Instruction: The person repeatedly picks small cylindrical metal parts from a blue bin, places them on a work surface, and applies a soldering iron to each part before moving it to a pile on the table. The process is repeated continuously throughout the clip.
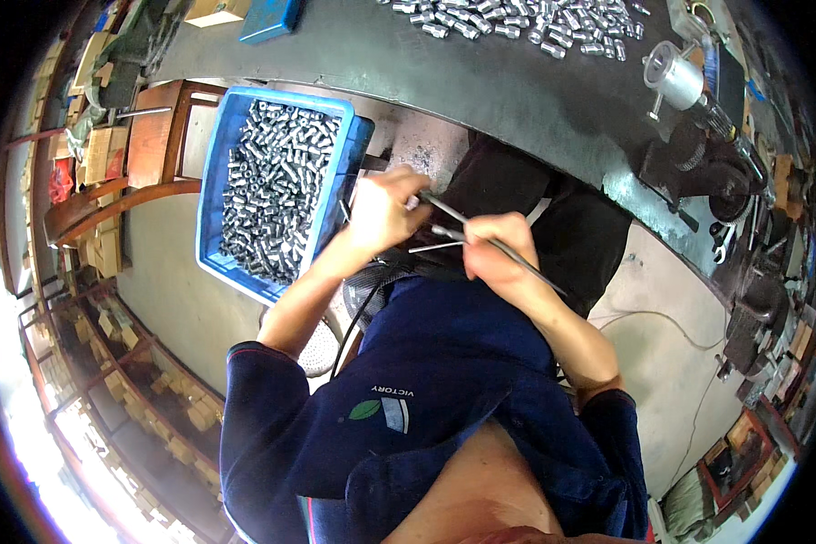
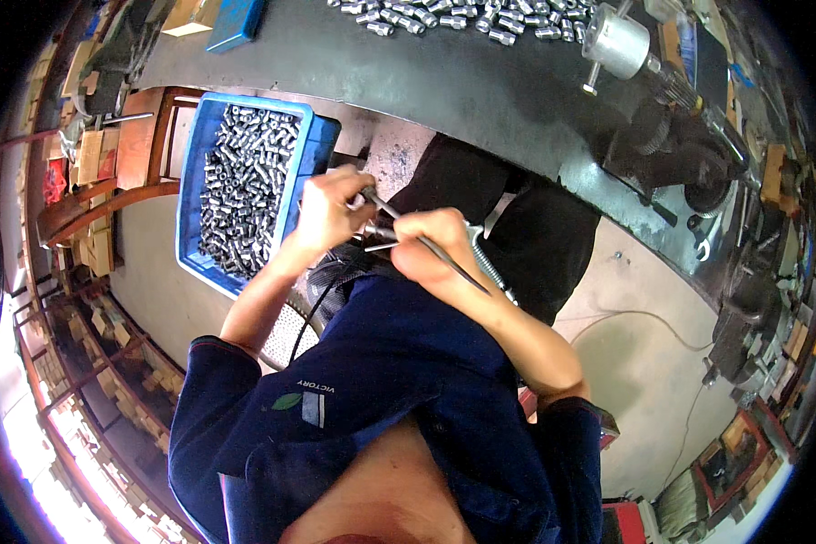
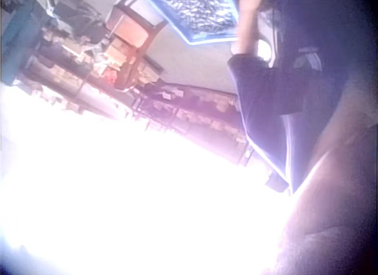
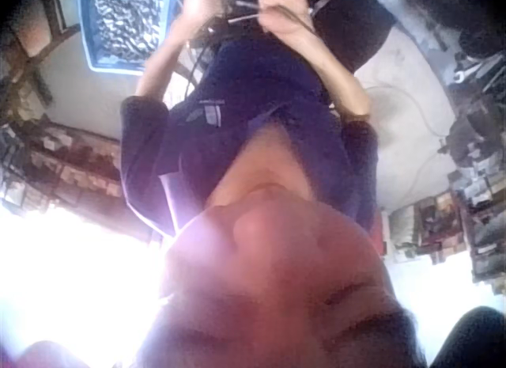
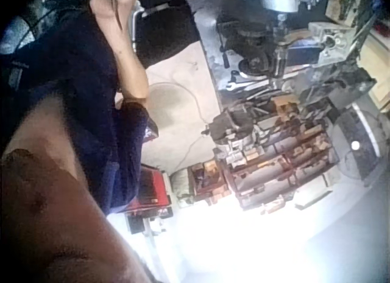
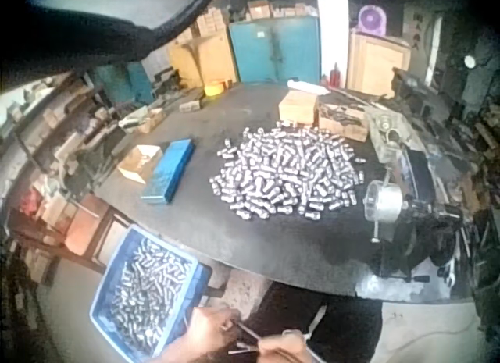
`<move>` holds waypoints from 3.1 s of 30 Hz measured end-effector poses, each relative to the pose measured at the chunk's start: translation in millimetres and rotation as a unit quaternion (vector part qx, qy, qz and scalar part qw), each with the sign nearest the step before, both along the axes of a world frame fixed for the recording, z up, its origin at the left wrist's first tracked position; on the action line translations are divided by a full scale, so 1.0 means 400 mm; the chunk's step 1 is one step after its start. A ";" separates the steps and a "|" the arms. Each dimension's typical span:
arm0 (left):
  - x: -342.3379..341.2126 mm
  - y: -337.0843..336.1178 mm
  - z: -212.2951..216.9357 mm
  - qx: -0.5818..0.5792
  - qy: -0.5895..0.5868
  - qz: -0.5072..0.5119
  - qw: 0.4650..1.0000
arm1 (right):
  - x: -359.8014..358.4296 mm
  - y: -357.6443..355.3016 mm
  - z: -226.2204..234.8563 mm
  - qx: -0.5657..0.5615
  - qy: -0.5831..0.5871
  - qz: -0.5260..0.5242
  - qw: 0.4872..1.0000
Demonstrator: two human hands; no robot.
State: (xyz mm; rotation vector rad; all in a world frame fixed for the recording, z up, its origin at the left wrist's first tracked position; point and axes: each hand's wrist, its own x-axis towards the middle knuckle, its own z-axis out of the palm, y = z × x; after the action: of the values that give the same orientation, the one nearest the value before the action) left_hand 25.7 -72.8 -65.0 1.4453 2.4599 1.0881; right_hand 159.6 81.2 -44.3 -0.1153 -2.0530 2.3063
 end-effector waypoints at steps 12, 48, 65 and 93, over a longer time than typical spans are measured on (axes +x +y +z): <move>-0.042 0.020 0.046 0.007 -0.046 0.082 0.996 | 0.031 0.038 0.093 0.057 0.166 0.015 0.984; -0.132 0.056 0.077 0.071 0.044 0.147 0.986 | 0.047 0.073 0.075 -0.047 0.097 -0.079 0.991; -0.401 0.251 0.134 0.129 -0.076 0.221 0.964 | 0.104 0.044 0.026 -0.075 0.049 -0.076 0.993; 0.083 0.157 0.147 0.172 -0.536 -0.111 0.819 | 0.032 0.063 0.042 -0.138 0.080 -0.125 0.979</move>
State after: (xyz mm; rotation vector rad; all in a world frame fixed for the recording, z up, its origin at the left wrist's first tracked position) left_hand 59.0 -10.1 -6.0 0.7328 1.3038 1.6958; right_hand 172.3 106.5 -27.5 -0.1798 -1.5383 2.3401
